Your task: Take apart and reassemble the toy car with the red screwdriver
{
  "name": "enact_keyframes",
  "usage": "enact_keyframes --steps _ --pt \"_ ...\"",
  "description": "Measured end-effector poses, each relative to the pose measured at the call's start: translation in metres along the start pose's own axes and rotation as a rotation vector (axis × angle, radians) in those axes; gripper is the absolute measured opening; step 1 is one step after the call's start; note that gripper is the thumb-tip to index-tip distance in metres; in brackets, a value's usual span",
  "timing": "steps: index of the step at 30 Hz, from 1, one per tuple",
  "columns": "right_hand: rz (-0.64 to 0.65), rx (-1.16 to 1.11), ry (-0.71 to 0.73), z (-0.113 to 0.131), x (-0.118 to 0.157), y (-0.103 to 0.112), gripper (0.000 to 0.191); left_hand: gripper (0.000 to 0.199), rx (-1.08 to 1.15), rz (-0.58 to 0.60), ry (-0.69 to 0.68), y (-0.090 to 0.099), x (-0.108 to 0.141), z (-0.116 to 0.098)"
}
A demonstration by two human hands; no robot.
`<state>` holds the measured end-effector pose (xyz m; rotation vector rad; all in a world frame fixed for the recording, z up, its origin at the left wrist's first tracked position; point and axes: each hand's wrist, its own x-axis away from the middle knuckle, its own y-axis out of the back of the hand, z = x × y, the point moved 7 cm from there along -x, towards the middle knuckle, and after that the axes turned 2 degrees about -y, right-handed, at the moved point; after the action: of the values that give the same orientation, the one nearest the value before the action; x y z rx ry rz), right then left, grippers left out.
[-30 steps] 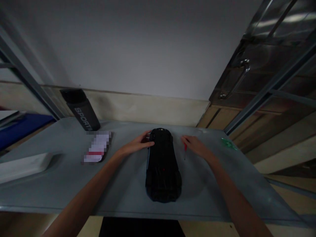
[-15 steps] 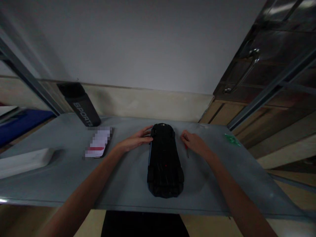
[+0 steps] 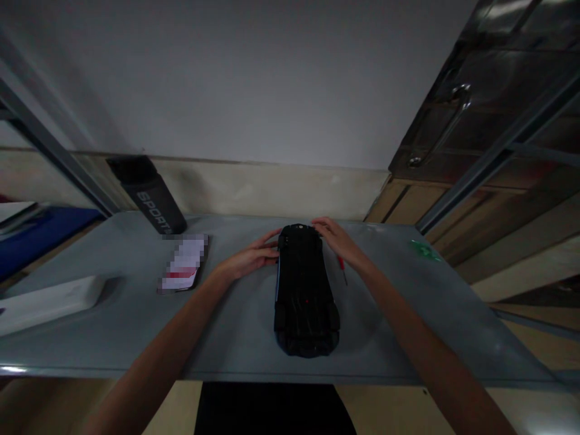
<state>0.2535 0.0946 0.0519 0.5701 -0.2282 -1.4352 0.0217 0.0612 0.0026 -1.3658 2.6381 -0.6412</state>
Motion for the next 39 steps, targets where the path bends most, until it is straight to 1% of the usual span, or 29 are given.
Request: enact_keyframes --steps 4,8,12,15,17,19,23,25,27,30,33,36,38,39 --pt "0.107 -0.114 -0.051 0.008 -0.017 -0.019 0.019 0.085 -0.001 0.021 -0.006 -0.004 0.002 -0.002" --pt "0.188 -0.220 -0.155 0.011 -0.021 -0.028 0.021 0.086 -0.017 0.065 -0.028 -0.008 0.003 -0.005" --pt "0.265 -0.308 -0.243 0.017 -0.018 -0.029 0.027 0.083 -0.007 0.089 -0.050 -0.009 0.003 -0.007" --pt "0.305 -0.377 -0.310 0.021 -0.016 -0.026 0.027 0.082 -0.022 0.107 -0.063 -0.010 0.004 -0.009" --pt "0.313 -0.421 -0.352 0.022 -0.015 -0.024 0.025 0.083 -0.033 0.115 -0.066 -0.011 0.005 -0.009" --pt "0.297 -0.451 -0.364 0.022 -0.015 -0.022 0.023 0.084 -0.032 0.110 -0.063 -0.012 0.005 -0.007" --pt "0.268 -0.461 -0.344 0.024 -0.015 -0.020 0.022 0.091 -0.030 0.055 -0.028 -0.012 0.004 0.001" --pt "0.260 -0.447 -0.332 0.024 -0.015 -0.020 0.022 0.089 -0.051 0.031 -0.009 -0.012 0.002 0.006" --pt "0.252 -0.425 -0.322 0.024 -0.014 -0.019 0.025 0.083 -0.075 0.019 -0.001 -0.014 0.001 0.010" --pt "0.229 -0.348 -0.283 0.025 -0.013 -0.019 0.030 0.079 -0.077 0.014 0.016 -0.016 -0.001 0.012" --pt "0.167 -0.210 -0.200 0.030 -0.015 -0.016 0.031 0.081 -0.062 0.004 0.038 -0.015 -0.002 0.013" --pt "0.067 -0.086 -0.111 0.042 -0.012 -0.014 0.026 0.083 -0.063 -0.017 0.033 -0.013 -0.002 0.014" --pt "0.022 -0.017 -0.048 0.057 -0.001 -0.017 0.023 0.087 -0.066 -0.020 0.028 -0.011 -0.003 0.015" --pt "0.019 0.022 -0.008 0.067 0.009 -0.022 0.023 0.089 -0.069 -0.019 0.027 -0.010 -0.003 0.016"
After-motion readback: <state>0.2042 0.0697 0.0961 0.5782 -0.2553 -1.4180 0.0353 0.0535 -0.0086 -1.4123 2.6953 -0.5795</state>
